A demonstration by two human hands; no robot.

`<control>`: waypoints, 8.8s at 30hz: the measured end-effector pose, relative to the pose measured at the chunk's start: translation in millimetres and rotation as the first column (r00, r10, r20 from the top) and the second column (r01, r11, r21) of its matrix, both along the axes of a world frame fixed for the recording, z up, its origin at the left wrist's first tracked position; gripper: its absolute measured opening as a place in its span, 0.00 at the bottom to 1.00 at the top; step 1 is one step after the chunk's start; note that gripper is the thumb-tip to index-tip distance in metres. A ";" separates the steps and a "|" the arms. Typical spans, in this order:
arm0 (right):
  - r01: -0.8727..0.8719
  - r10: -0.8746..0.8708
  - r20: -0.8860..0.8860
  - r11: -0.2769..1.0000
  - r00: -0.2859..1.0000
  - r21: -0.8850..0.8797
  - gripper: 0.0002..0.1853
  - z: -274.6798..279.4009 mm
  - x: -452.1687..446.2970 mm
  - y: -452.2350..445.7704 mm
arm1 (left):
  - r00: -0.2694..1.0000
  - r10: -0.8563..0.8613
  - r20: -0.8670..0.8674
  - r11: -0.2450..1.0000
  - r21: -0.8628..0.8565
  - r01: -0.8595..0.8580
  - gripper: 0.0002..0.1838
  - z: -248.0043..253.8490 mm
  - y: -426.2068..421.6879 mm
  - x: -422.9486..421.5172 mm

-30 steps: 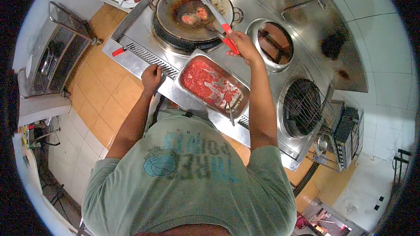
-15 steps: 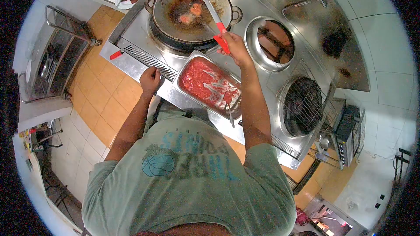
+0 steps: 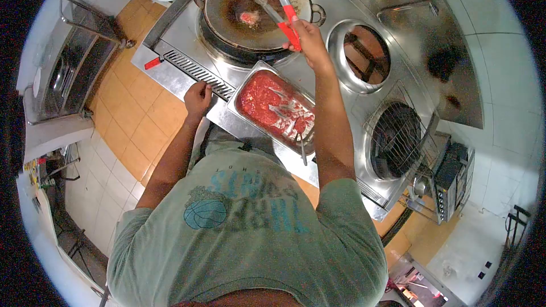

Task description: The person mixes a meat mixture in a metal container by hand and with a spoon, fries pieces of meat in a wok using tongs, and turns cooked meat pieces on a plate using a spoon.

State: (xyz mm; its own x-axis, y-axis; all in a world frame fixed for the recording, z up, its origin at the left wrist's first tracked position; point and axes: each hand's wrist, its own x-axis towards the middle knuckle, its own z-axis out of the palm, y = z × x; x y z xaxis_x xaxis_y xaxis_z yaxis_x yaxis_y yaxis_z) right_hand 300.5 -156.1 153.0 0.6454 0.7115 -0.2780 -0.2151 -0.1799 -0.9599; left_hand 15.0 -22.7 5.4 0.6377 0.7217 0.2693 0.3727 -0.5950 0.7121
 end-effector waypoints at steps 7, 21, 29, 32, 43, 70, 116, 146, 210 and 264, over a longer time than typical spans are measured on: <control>0.005 -0.003 0.049 0.999 0.999 -0.039 0.24 5.9 26.0 15.6 | 1.000 -0.002 0.003 1.000 0.021 0.002 0.11 0.0 0.7 -1.0; -0.059 0.083 0.138 0.984 0.987 -0.171 0.26 20.5 64.5 54.8 | 1.000 0.012 0.026 1.000 0.001 -0.012 0.10 0.6 0.0 -0.6; -0.177 0.230 0.169 0.943 0.958 -0.281 0.25 14.2 68.6 45.8 | 0.998 0.002 0.058 1.000 0.017 -0.003 0.10 -5.4 0.9 -0.4; -0.199 0.282 0.197 0.913 0.939 -0.357 0.25 15.4 67.7 35.0 | 0.998 0.009 0.057 1.000 -0.002 -0.008 0.10 -1.2 -0.6 -0.3; -0.198 0.328 0.246 0.877 0.912 -0.437 0.24 39.4 54.6 -4.2 | 1.000 -0.004 -0.028 1.000 0.003 0.004 0.11 5.6 -0.5 -1.0; 0.598 -0.602 0.021 0.790 0.798 -0.135 0.20 -49.9 -300.8 -306.0 | 0.836 -0.311 0.452 0.741 -0.436 0.511 0.08 -24.7 28.2 -28.2; 0.111 0.073 0.759 0.976 0.647 -0.189 0.36 -120.2 -131.0 -345.2 | 0.597 0.755 -0.271 -0.025 -0.922 -0.387 0.15 -100.8 -295.6 -300.4; 0.601 -0.357 0.724 0.793 0.590 -0.100 0.35 -92.2 -233.4 -430.1 | 0.932 0.258 -0.254 0.205 -0.928 -0.310 0.17 -123.3 -193.2 -245.5; -0.115 0.135 0.863 0.989 0.487 -0.089 0.17 -50.1 -199.3 -301.0 | 0.934 -0.157 -0.321 0.598 -0.784 -0.169 0.12 -26.0 -300.8 -188.6; -0.935 0.722 0.604 -0.183 -0.337 -0.302 0.11 -105.1 -887.6 184.2 | -0.250 0.954 0.164 -0.023 -0.793 -0.609 0.08 3.6 -241.2 -853.1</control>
